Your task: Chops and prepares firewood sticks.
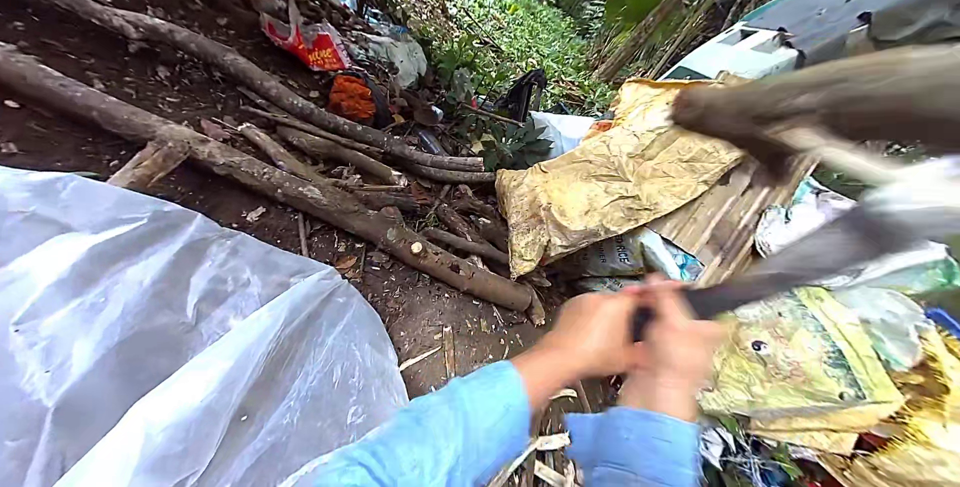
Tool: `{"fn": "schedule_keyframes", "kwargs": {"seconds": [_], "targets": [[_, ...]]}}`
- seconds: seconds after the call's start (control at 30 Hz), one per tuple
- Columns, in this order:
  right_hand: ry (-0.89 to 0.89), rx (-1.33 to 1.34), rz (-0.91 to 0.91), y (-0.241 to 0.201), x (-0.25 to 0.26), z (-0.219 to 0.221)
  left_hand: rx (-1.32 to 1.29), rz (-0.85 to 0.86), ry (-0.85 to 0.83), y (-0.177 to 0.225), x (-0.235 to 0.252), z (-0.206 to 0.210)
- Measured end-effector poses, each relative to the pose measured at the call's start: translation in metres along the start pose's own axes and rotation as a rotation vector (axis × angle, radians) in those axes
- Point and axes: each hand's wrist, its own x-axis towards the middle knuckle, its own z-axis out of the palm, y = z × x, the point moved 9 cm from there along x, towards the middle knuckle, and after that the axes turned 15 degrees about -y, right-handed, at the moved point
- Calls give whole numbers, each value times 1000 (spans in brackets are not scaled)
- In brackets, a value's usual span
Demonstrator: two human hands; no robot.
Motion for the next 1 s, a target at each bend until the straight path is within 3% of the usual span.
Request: {"fn": "schedule_keyframes", "kwargs": {"seconds": [0.13, 0.17, 0.23, 0.4, 0.6, 0.73, 0.93, 1.0], "targets": [[-369, -370, 746, 218, -86, 106, -361, -630, 10, -230, -89, 88], [-447, -404, 837, 244, -96, 128, -387, -724, 19, -258, -103, 92], [-543, -445, 869, 249, -91, 150, -443, -737, 89, -266, -110, 80], [-581, -256, 858, 218, -71, 158, -539, -734, 201, -221, -108, 57], [-418, 73, 783, 178, -112, 112, -315, -726, 10, -172, -128, 81], [-301, 52, 501, 93, -74, 67, -192, -497, -47, -91, -93, 51], [-193, 186, -99, -68, 5, -1, 67, -40, -18, 74, -32, -26], [-138, 243, -213, -95, 21, -12, 157, 50, -30, 103, -18, -42]]}}
